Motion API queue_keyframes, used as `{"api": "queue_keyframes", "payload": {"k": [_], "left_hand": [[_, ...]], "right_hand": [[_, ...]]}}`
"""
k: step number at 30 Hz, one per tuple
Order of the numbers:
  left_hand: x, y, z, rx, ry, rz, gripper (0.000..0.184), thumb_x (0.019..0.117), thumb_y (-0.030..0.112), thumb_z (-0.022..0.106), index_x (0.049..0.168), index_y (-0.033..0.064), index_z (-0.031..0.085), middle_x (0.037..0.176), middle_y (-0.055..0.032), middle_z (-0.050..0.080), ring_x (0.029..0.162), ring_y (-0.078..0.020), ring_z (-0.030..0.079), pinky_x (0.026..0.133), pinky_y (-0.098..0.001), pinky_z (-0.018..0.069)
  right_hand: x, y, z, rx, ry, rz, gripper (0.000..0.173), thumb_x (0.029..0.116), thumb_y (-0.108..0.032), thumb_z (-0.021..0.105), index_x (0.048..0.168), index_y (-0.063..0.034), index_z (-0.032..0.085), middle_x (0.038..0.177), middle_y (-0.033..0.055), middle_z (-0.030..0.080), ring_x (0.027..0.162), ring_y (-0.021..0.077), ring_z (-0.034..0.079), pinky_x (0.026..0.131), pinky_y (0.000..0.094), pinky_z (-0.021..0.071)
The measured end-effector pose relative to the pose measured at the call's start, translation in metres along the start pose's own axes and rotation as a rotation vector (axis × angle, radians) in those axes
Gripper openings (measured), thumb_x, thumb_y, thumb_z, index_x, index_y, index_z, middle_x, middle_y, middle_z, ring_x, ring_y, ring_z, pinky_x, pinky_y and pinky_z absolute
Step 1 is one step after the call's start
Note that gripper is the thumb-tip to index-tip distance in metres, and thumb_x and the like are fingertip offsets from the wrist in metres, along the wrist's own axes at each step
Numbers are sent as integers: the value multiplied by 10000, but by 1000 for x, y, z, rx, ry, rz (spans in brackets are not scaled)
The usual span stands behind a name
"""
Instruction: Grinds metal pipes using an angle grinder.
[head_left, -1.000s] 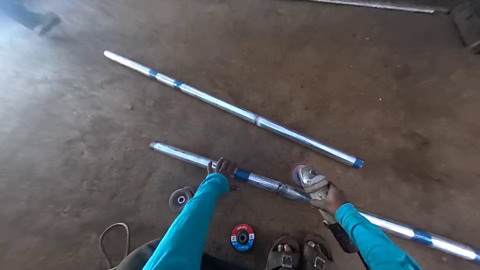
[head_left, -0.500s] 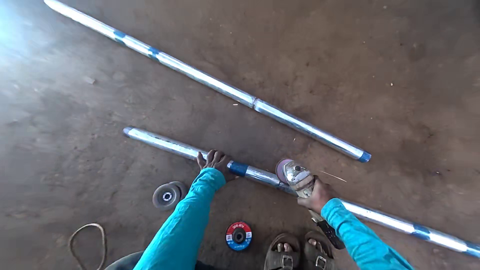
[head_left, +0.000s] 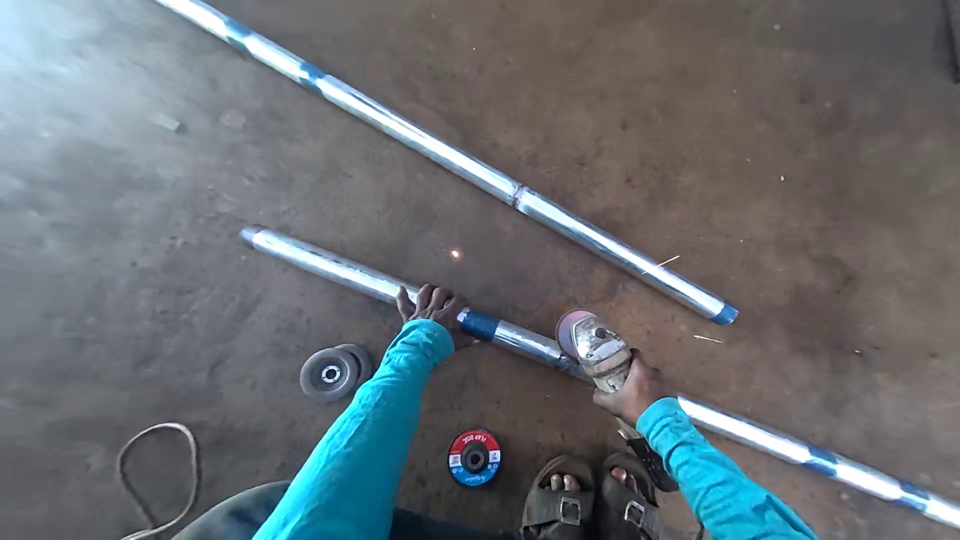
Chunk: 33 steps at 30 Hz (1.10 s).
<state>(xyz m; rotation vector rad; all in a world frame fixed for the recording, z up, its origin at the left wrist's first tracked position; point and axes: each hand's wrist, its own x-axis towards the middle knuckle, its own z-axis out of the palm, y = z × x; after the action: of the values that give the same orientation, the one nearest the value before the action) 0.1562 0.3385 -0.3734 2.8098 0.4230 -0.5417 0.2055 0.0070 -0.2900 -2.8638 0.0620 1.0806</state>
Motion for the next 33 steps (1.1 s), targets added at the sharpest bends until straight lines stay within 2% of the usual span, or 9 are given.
{"api": "queue_keyframes", "payload": {"k": [4, 9, 14, 18, 26, 33], "left_hand": [[4, 0, -2, 12, -12, -4, 804, 678, 660, 872, 1373, 336, 630, 1479, -35, 567, 1524, -340, 319, 1196, -752, 35], [1, 0, -2, 8, -9, 2, 769, 699, 639, 870, 1364, 333, 634, 1468, -43, 569, 1516, -347, 329, 1194, -758, 42], [5, -2, -1, 21, -19, 13, 776, 692, 654, 864, 1365, 345, 630, 1456, -29, 577, 1512, -338, 337, 1191, -763, 46], [3, -3, -1, -1, -37, 3, 770, 701, 644, 867, 1369, 347, 624, 1478, -29, 562, 1533, -343, 300, 1195, -759, 12], [2, -4, 1, -21, 1, 19, 787, 690, 639, 875, 1371, 329, 629, 1477, -30, 561, 1530, -344, 302, 1192, -759, 23], [1, -3, -3, -36, -2, 24, 783, 691, 636, 876, 1367, 322, 634, 1484, -58, 557, 1531, -351, 302, 1190, -761, 32]], "right_hand": [[-10, -7, -4, -34, -26, 22, 979, 694, -502, 909, 1454, -55, 483, 1162, 184, 723, 1118, 365, 698, 944, 570, 550], [-1, -5, 5, 13, 46, 27, 981, 680, -460, 929, 1452, -52, 483, 1140, 212, 727, 1097, 399, 704, 921, 616, 545], [-12, -8, 4, -46, -4, 13, 983, 699, -494, 913, 1472, -65, 483, 1184, 188, 725, 1137, 363, 698, 973, 576, 537], [-5, -9, 11, -10, 43, 16, 994, 689, -486, 930, 1458, -45, 481, 1146, 212, 727, 1108, 402, 699, 946, 609, 540], [5, 2, 9, 46, 72, 2, 966, 670, -450, 939, 1431, -40, 508, 1163, 230, 714, 1110, 414, 691, 938, 634, 534], [4, 6, 2, 31, 65, -10, 973, 698, -425, 932, 1460, -14, 487, 1180, 245, 708, 1130, 424, 683, 956, 633, 527]]}}
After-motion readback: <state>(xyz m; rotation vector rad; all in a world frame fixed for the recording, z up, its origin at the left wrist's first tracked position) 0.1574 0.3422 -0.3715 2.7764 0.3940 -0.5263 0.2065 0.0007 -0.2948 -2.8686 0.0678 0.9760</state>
